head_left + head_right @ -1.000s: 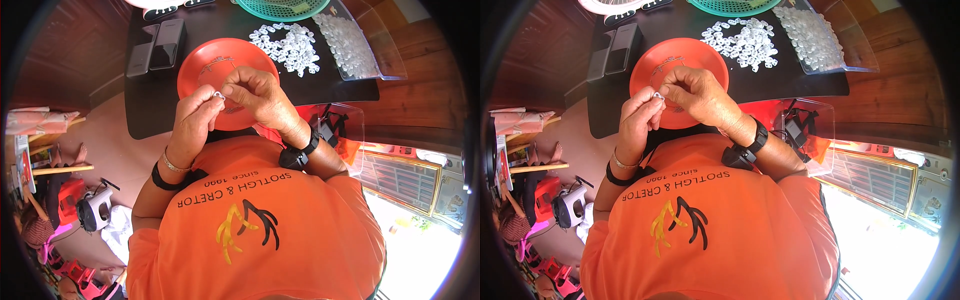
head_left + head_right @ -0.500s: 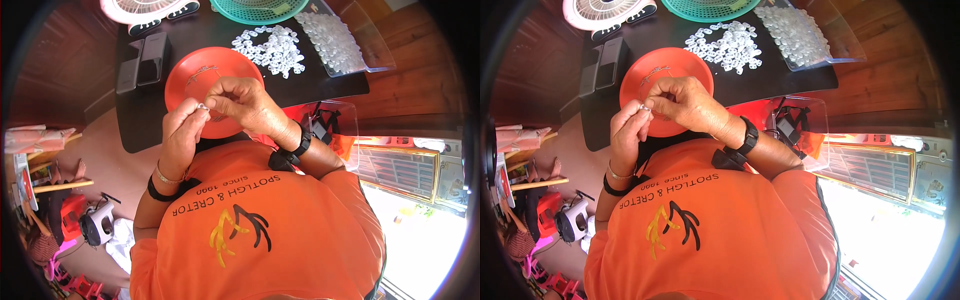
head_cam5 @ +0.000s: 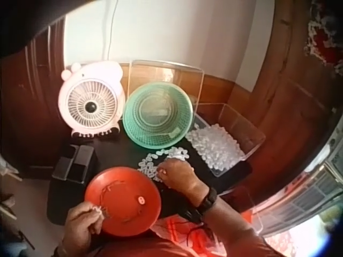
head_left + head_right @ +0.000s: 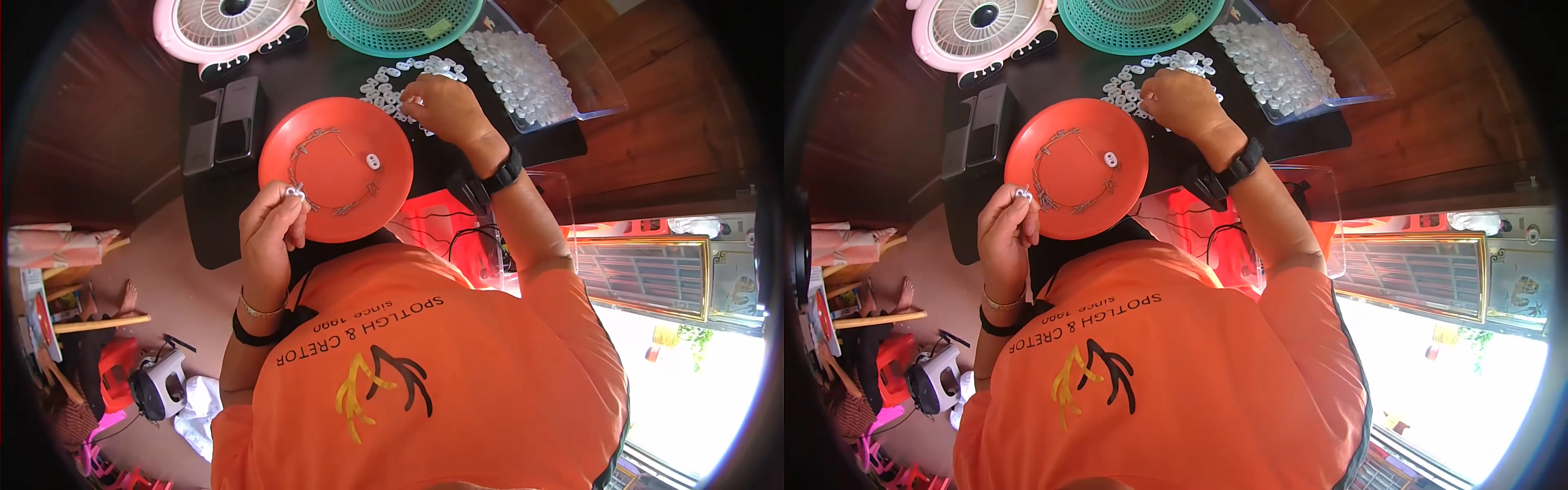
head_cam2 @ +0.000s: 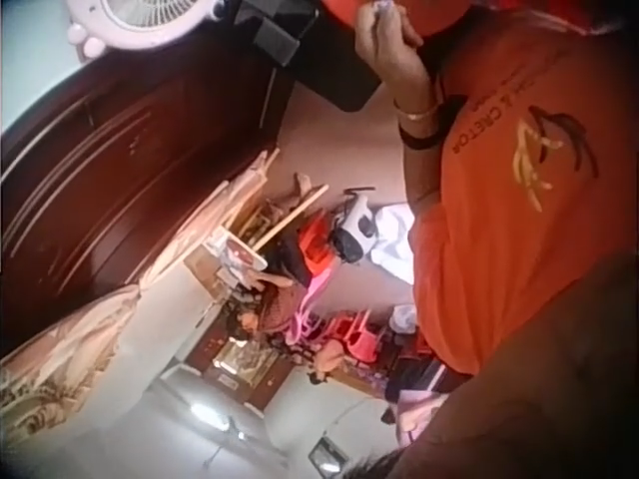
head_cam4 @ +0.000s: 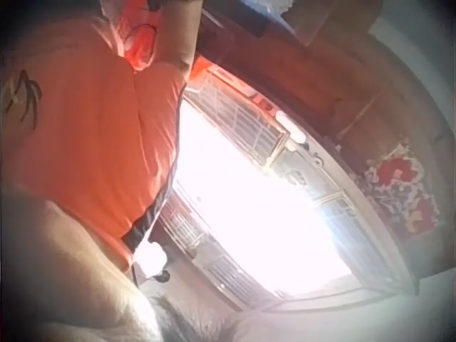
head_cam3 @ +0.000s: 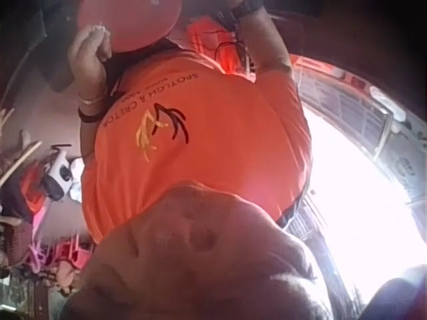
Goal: Assembling small white plastic pieces by hand on a red plate at a desk.
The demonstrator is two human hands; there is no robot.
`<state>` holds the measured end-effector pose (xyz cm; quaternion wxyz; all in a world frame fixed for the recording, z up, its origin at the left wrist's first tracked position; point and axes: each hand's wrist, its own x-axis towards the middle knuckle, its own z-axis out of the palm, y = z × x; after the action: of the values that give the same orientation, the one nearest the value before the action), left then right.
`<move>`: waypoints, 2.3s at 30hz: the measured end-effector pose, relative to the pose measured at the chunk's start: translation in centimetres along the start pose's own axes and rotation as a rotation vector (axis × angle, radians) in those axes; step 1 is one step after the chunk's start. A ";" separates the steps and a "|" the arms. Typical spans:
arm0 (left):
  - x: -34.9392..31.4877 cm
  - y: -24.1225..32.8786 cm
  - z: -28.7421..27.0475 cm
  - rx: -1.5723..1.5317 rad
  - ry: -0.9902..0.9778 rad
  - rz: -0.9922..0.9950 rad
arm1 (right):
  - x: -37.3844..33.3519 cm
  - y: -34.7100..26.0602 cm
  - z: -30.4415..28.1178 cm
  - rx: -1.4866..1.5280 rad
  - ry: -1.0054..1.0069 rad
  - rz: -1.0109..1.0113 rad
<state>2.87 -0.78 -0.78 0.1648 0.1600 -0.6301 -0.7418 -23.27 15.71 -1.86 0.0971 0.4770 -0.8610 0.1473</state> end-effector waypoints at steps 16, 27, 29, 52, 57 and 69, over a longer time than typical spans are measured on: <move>0.3 0.0 0.0 -0.003 -0.006 -0.028 | -1.0 -5.2 -3.4 0.317 -0.106 -0.363; -0.2 0.0 -0.2 -0.017 0.001 -0.023 | -1.0 -7.0 -1.5 0.224 -0.195 -0.380; -0.2 0.2 -0.2 0.012 -0.032 -0.047 | -1.0 -7.1 -1.7 0.294 -0.289 -0.322; 0.0 0.4 0.1 -0.163 -0.077 0.065 | -3.2 -13.5 -1.8 1.534 -0.226 0.142; -0.1 0.8 0.6 -0.150 -0.030 0.029 | -3.1 -12.8 -2.7 1.589 -0.288 0.285; 0.1 0.5 1.2 0.019 0.020 -0.035 | -3.4 -12.2 -2.6 1.677 -0.235 0.333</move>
<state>2.31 0.16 -0.13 0.1564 0.1798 -0.6327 -0.7368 -11.04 13.17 1.48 -0.3996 0.2708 -0.5312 0.6963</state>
